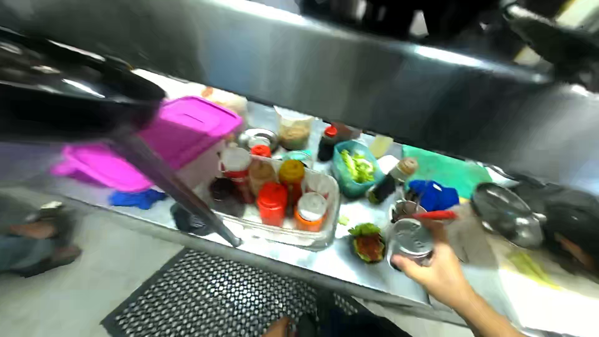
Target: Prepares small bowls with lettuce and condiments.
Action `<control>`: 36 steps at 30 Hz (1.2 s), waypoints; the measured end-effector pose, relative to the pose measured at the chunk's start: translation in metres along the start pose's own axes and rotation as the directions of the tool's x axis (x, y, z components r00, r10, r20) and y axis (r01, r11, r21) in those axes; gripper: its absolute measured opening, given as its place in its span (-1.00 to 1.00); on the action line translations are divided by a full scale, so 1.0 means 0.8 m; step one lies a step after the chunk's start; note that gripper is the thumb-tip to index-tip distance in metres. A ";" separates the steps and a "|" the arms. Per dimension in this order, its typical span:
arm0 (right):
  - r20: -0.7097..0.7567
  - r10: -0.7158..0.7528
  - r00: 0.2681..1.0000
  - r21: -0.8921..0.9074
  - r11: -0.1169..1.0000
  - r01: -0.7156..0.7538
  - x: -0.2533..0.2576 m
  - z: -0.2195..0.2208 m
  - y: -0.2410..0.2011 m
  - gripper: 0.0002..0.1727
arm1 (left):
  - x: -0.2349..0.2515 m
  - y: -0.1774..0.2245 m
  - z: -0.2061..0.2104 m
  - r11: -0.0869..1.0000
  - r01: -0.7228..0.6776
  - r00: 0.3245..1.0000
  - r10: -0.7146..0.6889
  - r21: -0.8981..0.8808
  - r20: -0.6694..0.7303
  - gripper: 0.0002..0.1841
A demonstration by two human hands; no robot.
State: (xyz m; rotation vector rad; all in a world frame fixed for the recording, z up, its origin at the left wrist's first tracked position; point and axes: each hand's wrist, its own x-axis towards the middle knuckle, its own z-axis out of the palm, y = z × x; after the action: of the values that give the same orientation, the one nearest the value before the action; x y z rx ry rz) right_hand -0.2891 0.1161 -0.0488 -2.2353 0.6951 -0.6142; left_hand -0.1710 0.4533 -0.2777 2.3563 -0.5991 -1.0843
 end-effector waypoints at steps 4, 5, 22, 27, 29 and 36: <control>0.320 0.281 0.905 -0.507 0.858 -0.087 -0.030 -0.008 0.043 -0.01 | 0.009 0.009 0.002 0.996 -0.034 0.994 0.026 0.084 0.103 -0.51; 0.285 0.295 0.912 -0.563 0.822 -0.090 -0.026 -0.011 0.037 -0.02 | 0.009 0.012 0.003 0.994 -0.048 0.992 0.037 0.094 0.118 -0.51; 0.181 0.259 0.949 -0.632 0.770 -0.089 -0.004 0.038 0.063 -0.11 | -0.017 -0.022 0.007 0.990 0.037 0.988 -0.056 0.135 0.143 -0.48; 0.198 0.360 0.912 -0.657 0.739 -0.149 0.001 0.045 0.079 -0.09 | -0.019 -0.021 0.008 0.987 0.074 0.982 -0.097 0.143 0.163 -0.48; 0.117 0.283 0.952 -0.598 0.785 -0.160 -0.001 0.040 0.074 -0.07 | -0.016 -0.012 0.007 0.987 0.066 0.984 -0.089 0.145 0.156 -0.48; 0.148 0.321 0.935 -0.454 0.862 -0.224 -0.024 0.039 0.102 0.02 | -0.004 0.022 0.006 0.989 0.046 0.987 -0.067 0.140 0.147 -0.50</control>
State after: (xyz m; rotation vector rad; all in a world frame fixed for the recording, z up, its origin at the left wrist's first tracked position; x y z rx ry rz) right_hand -0.3090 0.0937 -0.1335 -2.4848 1.0950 -0.0646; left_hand -0.1799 0.4399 -0.2684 2.4348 -0.6835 -1.2941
